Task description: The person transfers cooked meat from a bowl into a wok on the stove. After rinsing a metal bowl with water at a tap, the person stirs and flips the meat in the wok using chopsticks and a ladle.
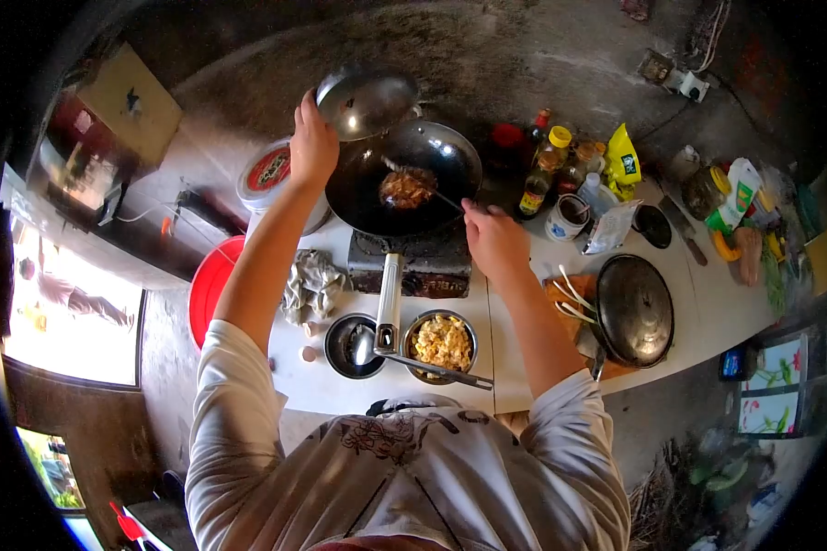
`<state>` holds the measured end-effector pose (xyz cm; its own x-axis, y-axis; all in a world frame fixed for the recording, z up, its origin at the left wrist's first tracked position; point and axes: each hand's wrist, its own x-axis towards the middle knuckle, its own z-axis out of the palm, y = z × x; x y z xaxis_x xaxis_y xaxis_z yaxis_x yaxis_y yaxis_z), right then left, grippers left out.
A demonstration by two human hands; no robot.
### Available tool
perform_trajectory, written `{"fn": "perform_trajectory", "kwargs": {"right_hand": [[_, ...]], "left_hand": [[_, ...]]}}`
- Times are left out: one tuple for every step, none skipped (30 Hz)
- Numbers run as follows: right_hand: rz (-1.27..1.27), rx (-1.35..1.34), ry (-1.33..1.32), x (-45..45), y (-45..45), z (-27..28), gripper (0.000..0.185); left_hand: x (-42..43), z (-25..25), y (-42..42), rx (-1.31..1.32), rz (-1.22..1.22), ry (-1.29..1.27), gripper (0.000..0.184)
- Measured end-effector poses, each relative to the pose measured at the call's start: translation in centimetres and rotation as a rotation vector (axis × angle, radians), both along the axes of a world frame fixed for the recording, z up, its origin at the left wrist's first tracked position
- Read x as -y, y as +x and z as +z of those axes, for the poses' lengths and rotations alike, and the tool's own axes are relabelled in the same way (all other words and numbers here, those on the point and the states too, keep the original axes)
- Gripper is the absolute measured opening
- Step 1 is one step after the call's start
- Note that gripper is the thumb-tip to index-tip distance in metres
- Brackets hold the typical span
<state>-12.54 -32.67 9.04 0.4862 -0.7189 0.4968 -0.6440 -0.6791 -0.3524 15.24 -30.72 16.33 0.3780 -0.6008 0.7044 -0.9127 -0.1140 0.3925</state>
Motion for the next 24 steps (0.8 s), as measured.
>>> {"fn": "perform_trajectory", "kwargs": {"right_hand": [[-0.025, 0.013, 0.037, -0.2, -0.1, 0.4, 0.024], [-0.050, 0.024, 0.074, -0.3, -0.3, 0.5, 0.023], [-0.051, 0.020, 0.079, -0.2, -0.5, 0.3, 0.023], [-0.069, -0.046, 0.101, 0.0, -0.6, 0.1, 0.024], [-0.087, -0.110, 0.119, 0.4, -0.8, -0.1, 0.025], [-0.085, -0.112, 0.118, 0.8, -1.0, -0.6, 0.025], [-0.059, -0.147, 0.099, 1.3, -1.4, -1.3, 0.028], [-0.033, -0.182, 0.081, 1.6, -1.7, -1.7, 0.031], [-0.030, -0.187, 0.081, 1.6, -2.0, -1.2, 0.031], [-0.028, -0.199, 0.154, 1.6, -2.2, -0.4, 0.032], [-0.027, -0.211, 0.228, 1.7, -2.3, 0.1, 0.033], [-0.022, -0.219, 0.228, 2.0, -2.6, 0.0, 0.033], [-0.003, -0.280, 0.211, 2.6, -2.8, -0.1, 0.030], [0.017, -0.341, 0.194, 2.9, -2.8, -0.2, 0.027], [0.028, -0.391, 0.237, 2.7, -2.7, 0.8, 0.022], [0.035, -0.399, 0.239, 2.8, -2.6, 1.0, 0.022], [0.053, -0.404, 0.206, 3.1, -2.5, 1.2, 0.022], [0.072, -0.408, 0.172, 2.9, -2.2, 1.7, 0.023], [0.087, -0.349, 0.137, 2.5, -2.0, 2.5, 0.025], [0.092, -0.352, 0.136, 2.1, -1.7, 3.5, 0.025], [0.072, -0.272, 0.113, 1.8, -1.4, 4.4, 0.026], [0.051, -0.193, 0.089, 1.5, -1.3, 5.4, 0.028], [0.037, -0.150, 0.034, 0.9, -1.0, 6.4, 0.028], [0.036, -0.155, 0.026, 0.3, -0.8, 7.1, 0.028]], "left_hand": [[0.0, 0.1, 0.1, 0.008, 0.007, -0.005, 0.049], [-0.1, 0.0, 0.1, 0.015, 0.014, -0.009, 0.049], [0.1, -0.4, 0.4, 0.010, 0.013, -0.003, 0.049], [0.2, -0.9, 0.7, 0.036, 0.031, -0.029, 0.049], [0.4, -1.3, 1.0, 0.063, 0.050, -0.059, 0.049], [0.2, -1.0, 0.8, 0.060, 0.052, -0.059, 0.049], [-0.1, -0.6, 0.6, -0.335, -0.022, 0.047, 0.046], [-0.4, -0.5, 0.5, -0.732, -0.098, 0.154, 0.042], [-0.3, -1.1, 0.9, -0.894, -0.201, 0.066, 0.033], [-0.5, -1.8, 1.4, -0.899, -0.198, 0.062, 0.033], [-0.9, -2.5, 2.1, -1.121, -0.295, 0.023, 0.029], [-1.7, -2.6, 2.1, -1.343, -0.393, -0.020, 0.026], [-2.8, -2.6, 1.7, -1.390, -0.367, -0.025, 0.026], [-3.6, -3.0, 2.0, -1.398, -0.361, -0.030, 0.026], [-4.4, -3.7, 2.7, -1.465, -0.428, -0.005, 0.026], [-5.3, -4.4, 3.4, -1.530, -0.495, 0.020, 0.026], [-6.0, -5.1, 3.9, -1.601, -0.460, 0.023, 0.026], [-6.9, -4.9, 3.9, -1.606, -0.453, 0.016, 0.026], [-7.9, -4.8, 3.8, -1.561, -0.496, 0.059, 0.027], [-8.8, -4.5, 3.6, -1.514, -0.541, 0.103, 0.028], [-9.1, -4.4, 3.3, -1.489, -0.486, 0.099, 0.029], [-9.0, -4.4, 3.0, -1.493, -0.488, 0.093, 0.029], [-8.9, -4.4, 2.7, -1.444, -0.447, 0.110, 0.029], [-8.6, -4.3, 2.5, -1.393, -0.406, 0.125, 0.029]]}}
